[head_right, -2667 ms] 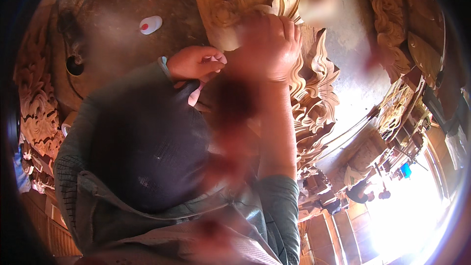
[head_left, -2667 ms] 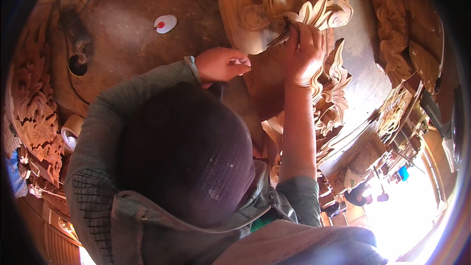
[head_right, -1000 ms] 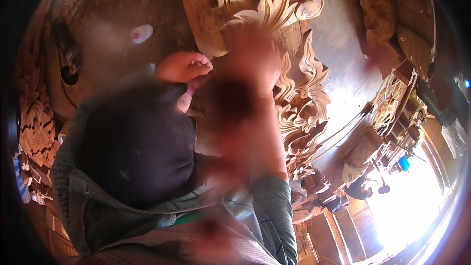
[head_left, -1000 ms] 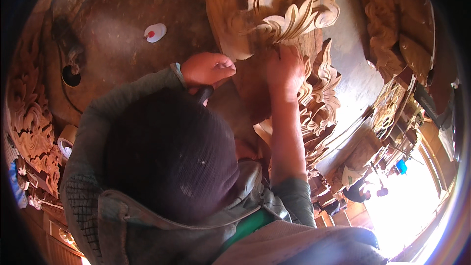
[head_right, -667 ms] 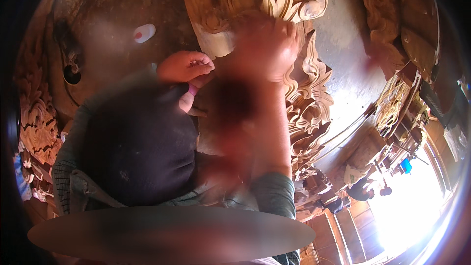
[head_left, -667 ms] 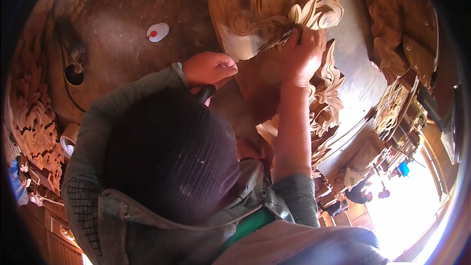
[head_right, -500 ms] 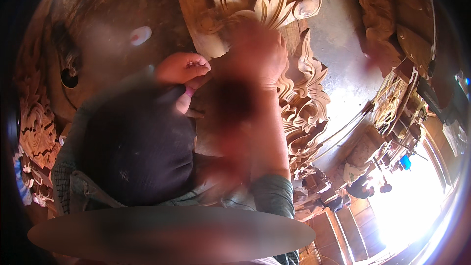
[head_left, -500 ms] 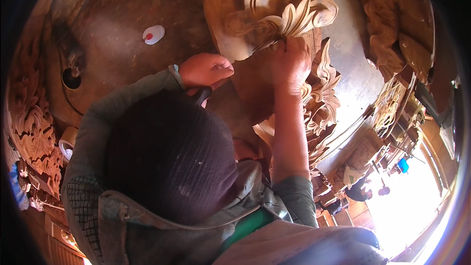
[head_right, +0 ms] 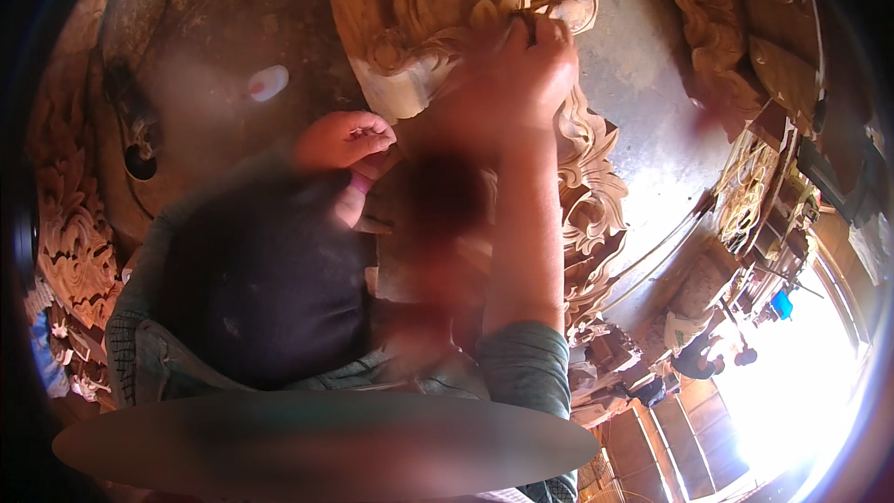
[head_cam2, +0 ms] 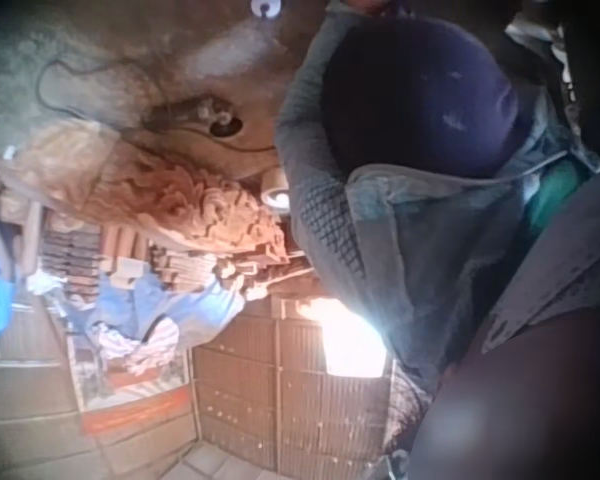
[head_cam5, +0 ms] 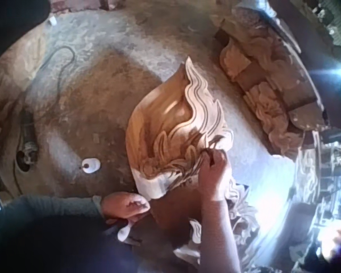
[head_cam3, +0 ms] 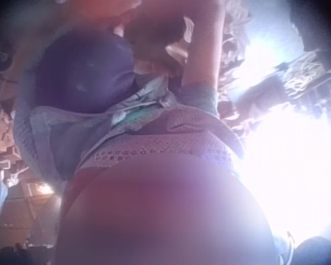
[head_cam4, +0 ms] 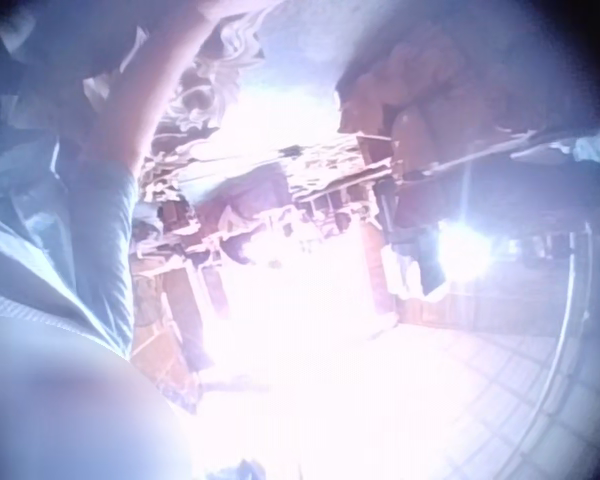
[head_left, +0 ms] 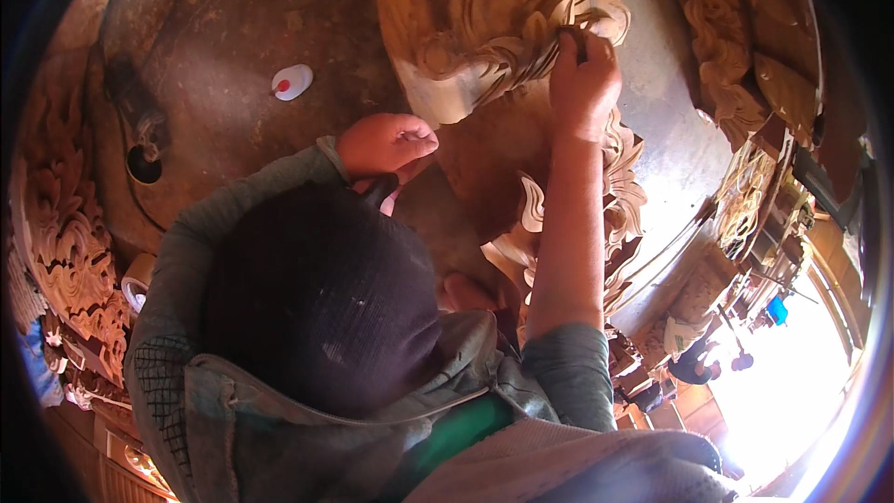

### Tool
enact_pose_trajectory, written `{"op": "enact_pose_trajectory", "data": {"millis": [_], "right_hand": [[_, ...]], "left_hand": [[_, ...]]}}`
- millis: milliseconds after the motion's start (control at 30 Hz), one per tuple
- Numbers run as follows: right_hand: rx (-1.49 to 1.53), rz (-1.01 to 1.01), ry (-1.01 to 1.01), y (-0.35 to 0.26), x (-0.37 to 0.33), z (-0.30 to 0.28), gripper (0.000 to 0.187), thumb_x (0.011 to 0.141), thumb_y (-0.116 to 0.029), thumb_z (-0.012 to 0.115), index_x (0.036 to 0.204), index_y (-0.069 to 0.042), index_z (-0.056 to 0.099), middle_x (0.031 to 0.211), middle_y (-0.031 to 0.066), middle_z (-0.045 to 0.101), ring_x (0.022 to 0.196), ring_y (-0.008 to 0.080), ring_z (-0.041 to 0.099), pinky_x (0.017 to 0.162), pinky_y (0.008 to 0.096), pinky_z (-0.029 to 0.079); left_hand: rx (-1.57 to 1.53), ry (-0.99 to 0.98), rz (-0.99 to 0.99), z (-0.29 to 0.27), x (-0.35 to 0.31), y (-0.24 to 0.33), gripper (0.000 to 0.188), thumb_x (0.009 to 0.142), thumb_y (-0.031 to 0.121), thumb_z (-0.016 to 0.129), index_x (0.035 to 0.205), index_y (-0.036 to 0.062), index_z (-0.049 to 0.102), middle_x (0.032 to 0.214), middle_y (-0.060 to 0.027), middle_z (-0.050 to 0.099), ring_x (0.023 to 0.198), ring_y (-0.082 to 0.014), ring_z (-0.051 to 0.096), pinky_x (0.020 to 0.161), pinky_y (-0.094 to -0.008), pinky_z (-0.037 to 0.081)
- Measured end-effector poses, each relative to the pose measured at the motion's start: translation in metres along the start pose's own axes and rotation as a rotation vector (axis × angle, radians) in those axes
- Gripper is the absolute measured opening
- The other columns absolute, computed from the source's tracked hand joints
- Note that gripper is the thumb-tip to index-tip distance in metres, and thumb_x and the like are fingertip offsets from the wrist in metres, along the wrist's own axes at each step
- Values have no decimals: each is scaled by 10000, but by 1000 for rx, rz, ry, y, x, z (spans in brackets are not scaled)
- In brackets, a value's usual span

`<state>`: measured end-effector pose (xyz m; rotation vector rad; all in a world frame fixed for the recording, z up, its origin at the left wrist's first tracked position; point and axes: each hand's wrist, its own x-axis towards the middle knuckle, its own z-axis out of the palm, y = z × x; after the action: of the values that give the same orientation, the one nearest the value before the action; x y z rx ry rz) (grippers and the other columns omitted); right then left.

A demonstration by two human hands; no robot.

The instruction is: The person sits on the floor and assembles a large, ornate wooden carving by applying glue and attaching pre-carved wooden pieces. They repeatedly apply glue from a bottle and press the pieces into place on a large wooden base.

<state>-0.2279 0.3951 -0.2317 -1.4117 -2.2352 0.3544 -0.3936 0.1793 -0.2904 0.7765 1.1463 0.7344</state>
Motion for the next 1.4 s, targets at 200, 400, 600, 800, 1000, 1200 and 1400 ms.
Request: {"op": "enact_pose_trajectory", "data": {"millis": [200,400,600,800,1000,1200,1400], "right_hand": [[-219,-61,-226,-34,-9,-24,143,844,-156,658,912,-43,712,897,152,677,849,350,649,765,418,512],[-88,36,-183,-4,-1,-10,161,832,-165,662,908,-33,713,907,187,672,862,370,648,770,433,509],[-193,-74,-60,-3,-16,4,153,827,-159,643,841,-7,649,876,189,640,842,414,601,754,483,484],[-181,-131,-88,-6,-31,-2,129,824,-110,622,884,1,650,955,191,638,962,399,580,847,482,461],[-111,42,-231,-49,-18,-28,152,841,-128,654,938,-18,695,965,171,672,933,350,624,844,427,486],[193,-124,46,-54,-11,-17,114,877,-68,665,965,-18,717,908,57,696,820,138,633,755,285,506],[177,-270,-155,-81,2,7,115,846,-119,698,918,-29,704,868,113,656,796,256,644,727,334,505]], "left_hand": [[32,-3,5,-1,-1,0,317,933,289,615,1063,5,667,961,-111,706,910,-181,665,819,-317,510],[128,-65,40,-3,2,-1,252,949,219,592,1077,14,663,956,-41,694,903,-100,625,815,-279,493],[134,-55,-32,-2,2,10,253,947,233,601,1075,23,662,934,-38,690,861,-91,620,776,-282,502],[27,-36,-113,1,2,10,242,945,226,616,1071,24,662,913,-32,684,854,-88,618,770,-282,506],[86,5,-80,-5,-2,-1,271,939,251,623,1090,29,661,940,-50,694,869,-97,623,786,-286,500],[132,-60,-29,-9,-1,9,313,952,279,586,1127,28,651,1010,-64,699,936,-128,638,836,-296,496],[138,-13,84,-8,-3,3,384,917,359,622,1104,26,668,1015,-122,711,949,-204,680,823,-331,523]]}}
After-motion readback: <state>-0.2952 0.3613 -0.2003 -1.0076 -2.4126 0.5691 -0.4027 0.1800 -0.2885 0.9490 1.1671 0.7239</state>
